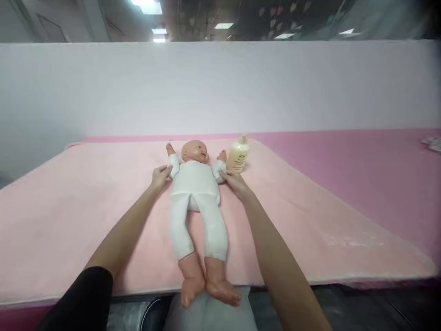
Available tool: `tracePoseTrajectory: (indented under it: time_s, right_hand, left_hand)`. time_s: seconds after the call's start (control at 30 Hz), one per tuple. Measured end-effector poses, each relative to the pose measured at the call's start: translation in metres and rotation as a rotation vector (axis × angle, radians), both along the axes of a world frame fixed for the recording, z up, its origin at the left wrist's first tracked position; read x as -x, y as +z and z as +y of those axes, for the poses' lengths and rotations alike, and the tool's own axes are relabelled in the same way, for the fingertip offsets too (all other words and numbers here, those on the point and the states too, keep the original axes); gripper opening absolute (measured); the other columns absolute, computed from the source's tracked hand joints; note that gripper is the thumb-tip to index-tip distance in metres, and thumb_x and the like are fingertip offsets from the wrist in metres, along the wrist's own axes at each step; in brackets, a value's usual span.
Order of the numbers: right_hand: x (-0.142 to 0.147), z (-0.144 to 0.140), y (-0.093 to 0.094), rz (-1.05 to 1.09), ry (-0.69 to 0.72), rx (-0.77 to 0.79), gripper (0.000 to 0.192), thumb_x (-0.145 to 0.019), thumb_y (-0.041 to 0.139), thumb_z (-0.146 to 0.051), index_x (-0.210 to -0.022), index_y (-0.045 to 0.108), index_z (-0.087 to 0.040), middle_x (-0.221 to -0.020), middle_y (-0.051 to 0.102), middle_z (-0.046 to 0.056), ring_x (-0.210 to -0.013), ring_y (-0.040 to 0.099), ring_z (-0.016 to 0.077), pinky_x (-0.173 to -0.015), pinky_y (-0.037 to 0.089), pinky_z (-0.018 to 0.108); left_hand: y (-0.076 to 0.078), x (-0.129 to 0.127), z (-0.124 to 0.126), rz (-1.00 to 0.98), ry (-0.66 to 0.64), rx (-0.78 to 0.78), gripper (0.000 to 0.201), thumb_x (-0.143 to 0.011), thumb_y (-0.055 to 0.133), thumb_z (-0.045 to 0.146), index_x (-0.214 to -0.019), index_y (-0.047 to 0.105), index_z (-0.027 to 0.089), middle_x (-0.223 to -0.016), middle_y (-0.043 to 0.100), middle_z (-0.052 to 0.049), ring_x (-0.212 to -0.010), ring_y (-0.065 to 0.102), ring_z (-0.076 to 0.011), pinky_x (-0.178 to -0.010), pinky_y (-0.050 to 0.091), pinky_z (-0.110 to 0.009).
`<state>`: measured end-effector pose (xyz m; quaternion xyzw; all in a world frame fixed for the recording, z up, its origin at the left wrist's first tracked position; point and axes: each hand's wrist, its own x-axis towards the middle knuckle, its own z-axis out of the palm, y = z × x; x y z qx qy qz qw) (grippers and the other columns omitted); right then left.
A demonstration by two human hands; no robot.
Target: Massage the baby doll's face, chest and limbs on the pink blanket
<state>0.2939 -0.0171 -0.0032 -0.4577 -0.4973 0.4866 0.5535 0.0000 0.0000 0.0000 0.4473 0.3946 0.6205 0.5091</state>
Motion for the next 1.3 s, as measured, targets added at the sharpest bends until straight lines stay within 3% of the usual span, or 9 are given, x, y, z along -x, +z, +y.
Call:
tracePoseTrajectory:
  time_s: [0.23, 0.33, 0.5, 0.6, 0.77, 0.87, 0.97, 1.1, 1.3]
  right_hand:
    - [0.011, 0.0, 0.008, -0.187, -0.146, 0.097, 0.025, -0.071, 0.064, -0.031, -0.081, 0.068, -0.009, -0.082, 0.066, 0.006, -0.078, 0.059, 0.017, -0.069, 0.043, 0.024]
    - [0.009, -0.003, 0.01, -0.169, -0.127, 0.084, 0.027, -0.071, 0.065, -0.031, -0.087, 0.069, -0.01, -0.09, 0.066, 0.006, -0.088, 0.059, 0.0185, -0.077, 0.045, 0.027]
    - [0.001, -0.008, 0.009, -0.027, -0.022, 0.024, 0.04, -0.058, 0.075, -0.033, -0.092, 0.07, -0.013, -0.1, 0.065, 0.007, -0.098, 0.058, 0.0206, -0.089, 0.045, 0.031]
    - [-0.003, -0.008, 0.006, 0.031, 0.044, 0.01, 0.042, -0.052, 0.076, -0.024, -0.092, 0.07, -0.013, -0.099, 0.065, 0.007, -0.097, 0.058, 0.0207, -0.091, 0.045, 0.033]
    - [-0.007, -0.001, -0.004, 0.08, 0.052, 0.024, 0.032, -0.047, 0.062, -0.011, -0.078, 0.072, -0.015, -0.095, 0.065, 0.006, -0.093, 0.059, 0.0206, -0.088, 0.048, 0.033]
    - [-0.007, 0.002, -0.008, 0.077, 0.016, 0.012, 0.024, -0.047, 0.054, -0.007, -0.064, 0.069, -0.015, -0.098, 0.064, 0.006, -0.095, 0.059, 0.0191, -0.091, 0.046, 0.03]
    - [-0.005, -0.001, -0.006, 0.074, 0.002, -0.009, 0.027, -0.05, 0.056, -0.009, -0.072, 0.07, -0.015, -0.098, 0.065, 0.007, -0.093, 0.059, 0.0194, -0.087, 0.048, 0.031]
    - [0.002, -0.009, 0.001, 0.05, 0.029, -0.082, 0.036, -0.056, 0.065, -0.018, -0.092, 0.07, -0.016, -0.1, 0.065, 0.006, -0.096, 0.058, 0.02, -0.085, 0.048, 0.03]
    - [0.009, -0.01, 0.005, -0.059, -0.051, -0.082, 0.04, -0.061, 0.071, -0.038, -0.092, 0.068, -0.013, -0.097, 0.065, 0.006, -0.09, 0.058, 0.0182, -0.082, 0.046, 0.028]
  left_hand:
    - [-0.01, 0.004, 0.012, 0.49, 0.255, -0.046, 0.045, -0.072, 0.061, 0.053, -0.056, 0.054, 0.012, -0.054, 0.044, -0.001, -0.051, 0.039, -0.01, -0.046, 0.027, -0.021]
    - [-0.01, 0.007, 0.012, 0.393, 0.198, -0.046, 0.044, -0.071, 0.064, 0.054, -0.062, 0.059, 0.011, -0.056, 0.048, -0.002, -0.054, 0.044, -0.0113, -0.049, 0.032, -0.021]
    - [-0.004, 0.007, 0.009, 0.104, 0.011, -0.046, 0.045, -0.062, 0.075, 0.048, -0.083, 0.068, 0.009, -0.084, 0.062, -0.01, -0.073, 0.056, -0.0153, -0.067, 0.045, -0.025]
    - [0.001, 0.008, 0.005, 0.07, -0.018, -0.049, 0.041, -0.061, 0.078, 0.041, -0.084, 0.069, 0.009, -0.088, 0.063, -0.011, -0.076, 0.057, -0.016, -0.071, 0.046, -0.026]
    - [0.005, 0.014, 0.0, 0.052, -0.2, -0.067, 0.043, -0.056, 0.08, 0.022, -0.095, 0.069, 0.011, -0.096, 0.064, -0.01, -0.084, 0.059, -0.0183, -0.077, 0.046, -0.027]
    - [0.004, 0.019, 0.0, 0.027, -0.198, 0.0, 0.035, -0.043, 0.08, 0.011, -0.076, 0.07, 0.01, -0.092, 0.065, -0.01, -0.088, 0.059, -0.022, -0.079, 0.048, -0.03]
    - [0.002, 0.021, 0.001, 0.014, -0.142, 0.029, 0.025, -0.038, 0.075, 0.008, -0.061, 0.066, 0.012, -0.094, 0.065, -0.01, -0.099, 0.057, -0.0253, -0.085, 0.047, -0.031]
    - [0.004, 0.02, 0.001, 0.036, -0.142, 0.042, 0.034, -0.045, 0.073, 0.016, -0.079, 0.07, 0.011, -0.091, 0.065, -0.01, -0.086, 0.06, -0.0214, -0.077, 0.048, -0.03]
    - [0.006, 0.014, 0.001, 0.027, -0.189, -0.034, 0.029, -0.059, 0.075, 0.026, -0.083, 0.069, 0.011, -0.09, 0.063, -0.009, -0.084, 0.057, -0.017, -0.075, 0.046, -0.026]
